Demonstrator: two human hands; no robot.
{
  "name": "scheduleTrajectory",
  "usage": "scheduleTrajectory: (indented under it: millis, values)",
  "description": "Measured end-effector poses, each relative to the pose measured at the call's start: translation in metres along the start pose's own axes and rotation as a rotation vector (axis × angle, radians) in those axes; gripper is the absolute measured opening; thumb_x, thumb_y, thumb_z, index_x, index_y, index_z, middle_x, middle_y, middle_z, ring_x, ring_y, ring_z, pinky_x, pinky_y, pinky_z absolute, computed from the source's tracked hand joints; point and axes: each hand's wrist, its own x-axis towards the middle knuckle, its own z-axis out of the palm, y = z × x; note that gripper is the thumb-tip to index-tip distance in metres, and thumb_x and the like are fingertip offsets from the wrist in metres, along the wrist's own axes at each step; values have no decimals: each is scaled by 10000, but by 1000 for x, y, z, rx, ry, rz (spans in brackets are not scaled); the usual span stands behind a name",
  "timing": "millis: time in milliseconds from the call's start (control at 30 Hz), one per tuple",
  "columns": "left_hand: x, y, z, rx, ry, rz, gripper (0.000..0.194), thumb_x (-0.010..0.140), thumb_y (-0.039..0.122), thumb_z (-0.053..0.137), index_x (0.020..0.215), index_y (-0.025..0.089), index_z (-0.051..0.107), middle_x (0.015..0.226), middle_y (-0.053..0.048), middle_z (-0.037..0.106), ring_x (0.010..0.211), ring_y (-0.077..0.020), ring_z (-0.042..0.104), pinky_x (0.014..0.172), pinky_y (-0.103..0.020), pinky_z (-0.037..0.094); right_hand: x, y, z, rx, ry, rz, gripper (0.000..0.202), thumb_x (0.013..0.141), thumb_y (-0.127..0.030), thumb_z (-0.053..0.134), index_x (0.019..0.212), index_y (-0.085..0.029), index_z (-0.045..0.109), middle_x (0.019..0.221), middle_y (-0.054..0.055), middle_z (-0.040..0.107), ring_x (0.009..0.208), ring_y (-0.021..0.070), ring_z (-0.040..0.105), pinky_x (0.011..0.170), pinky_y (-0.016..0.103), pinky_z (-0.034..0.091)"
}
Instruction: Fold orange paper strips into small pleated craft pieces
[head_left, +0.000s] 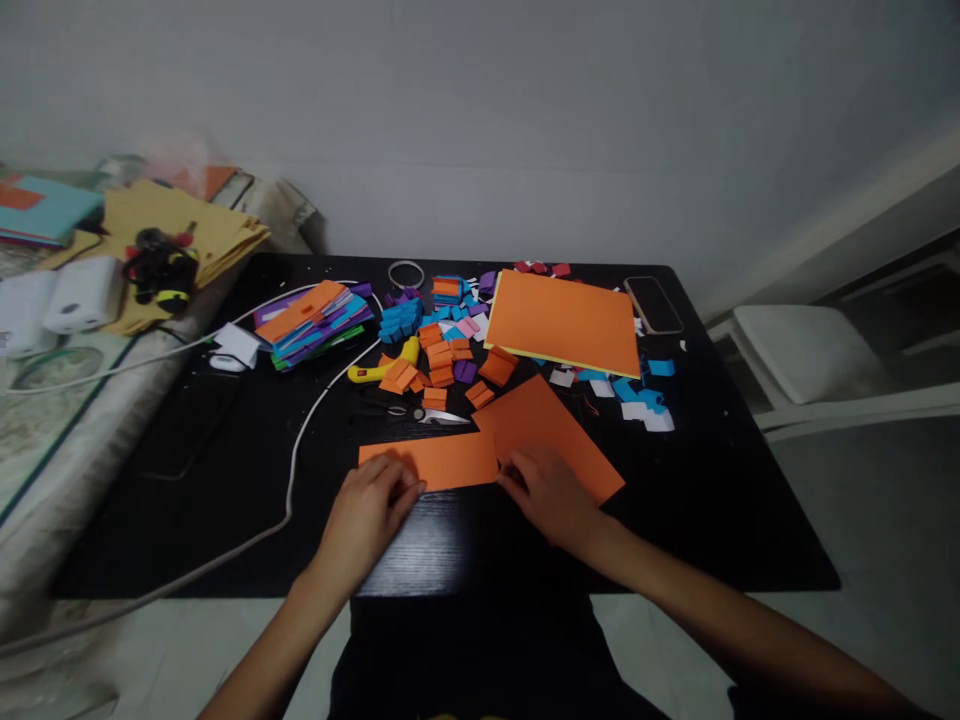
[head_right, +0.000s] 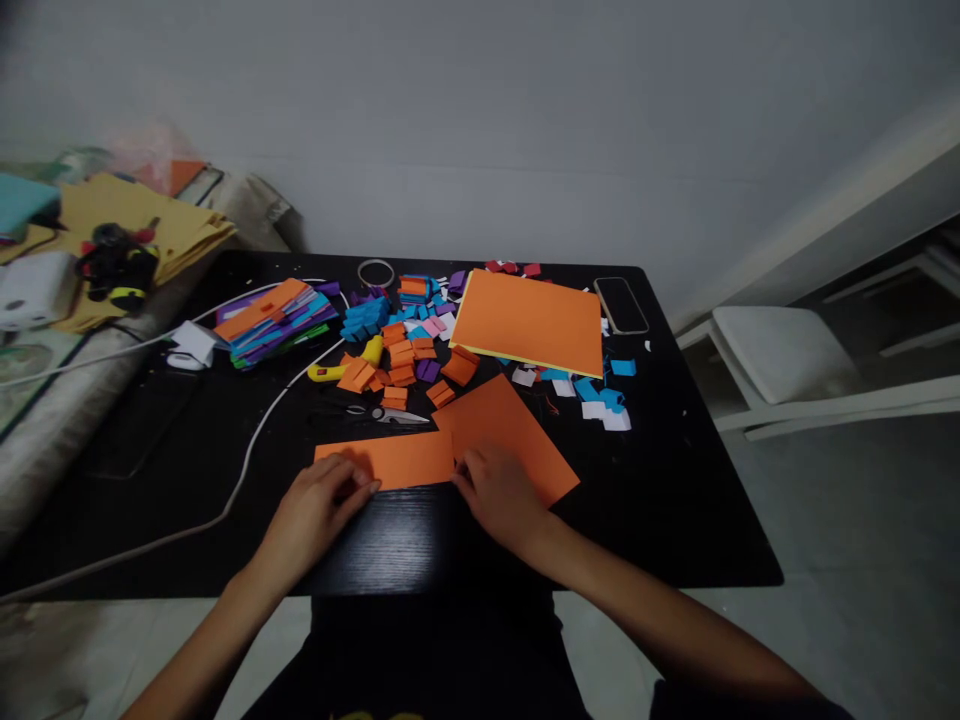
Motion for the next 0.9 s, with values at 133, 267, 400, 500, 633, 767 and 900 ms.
scheduleTrajectory:
  millis: [133, 267, 400, 500, 633, 767, 900]
  values:
    - [-12, -28, -13, 17, 15, -44, 251, 984, 421, 630, 826, 226, 638, 878, -29, 674, 819, -234, 619, 789, -376, 447, 0, -1, -2, -38, -21, 7, 87, 988, -191, 670, 911, -153, 681, 942, 80, 736, 886, 224, 662, 794, 329, 457]
    - [-19, -45, -22, -4, 63, -72, 311, 979, 483, 611, 806, 227, 645, 848, -29, 671, 810, -241, 622, 798, -384, 446, 3, -11, -12, -101, -55, -33, 116, 993, -147, 614, 902, -133, 684, 953, 114, 734, 895, 246, 652, 795, 350, 440]
    - [-21, -48, -21, -48, 68, -70, 313, 985, 496, 595, 834, 230, 660, 866, -32, 678, 808, -241, 626, 808, -386, 451, 16, -42, -10, -136, -128, -153, 129, 982, -136, 589, 903, -132, 691, 931, 113, 731, 813, 219, 641, 702, 329, 401]
    - [-21, -45, -20, -53, 76, -65, 317, 993, 492, 582, 834, 229, 657, 867, -35, 677, 814, -246, 623, 808, -389, 448, 32, -75, 8, -121, -170, -264, 152, 1021, -225, 586, 970, -138, 700, 993, 98, 743, 890, 212, 670, 729, 313, 427]
    - [-23, -42, -21, -44, 85, -61, 320, 1016, 477, 545, 849, 229, 659, 876, -35, 679, 810, -244, 627, 796, -387, 436, 52, -108, 36, -120, -204, -345, 221, 1053, -241, 541, 1063, -96, 707, 1074, 143, 749, 1027, 246, 681, 832, 329, 468]
    - [-23, -41, -21, -44, 84, -61, 330, 1026, 465, 524, 831, 231, 651, 863, -33, 674, 810, -242, 622, 786, -379, 427, 57, -114, 44, -143, -225, -328, 231, 1038, -191, 526, 1080, -60, 712, 1073, 188, 745, 1034, 279, 687, 827, 353, 483]
    - [-22, -44, -19, -47, 77, -59, 289, 1000, 451, 580, 823, 232, 643, 853, -24, 663, 796, -237, 609, 781, -370, 425, 52, -103, 32, -143, -254, -259, 211, 1032, -182, 534, 1013, -96, 725, 1036, 156, 756, 967, 252, 700, 776, 332, 474]
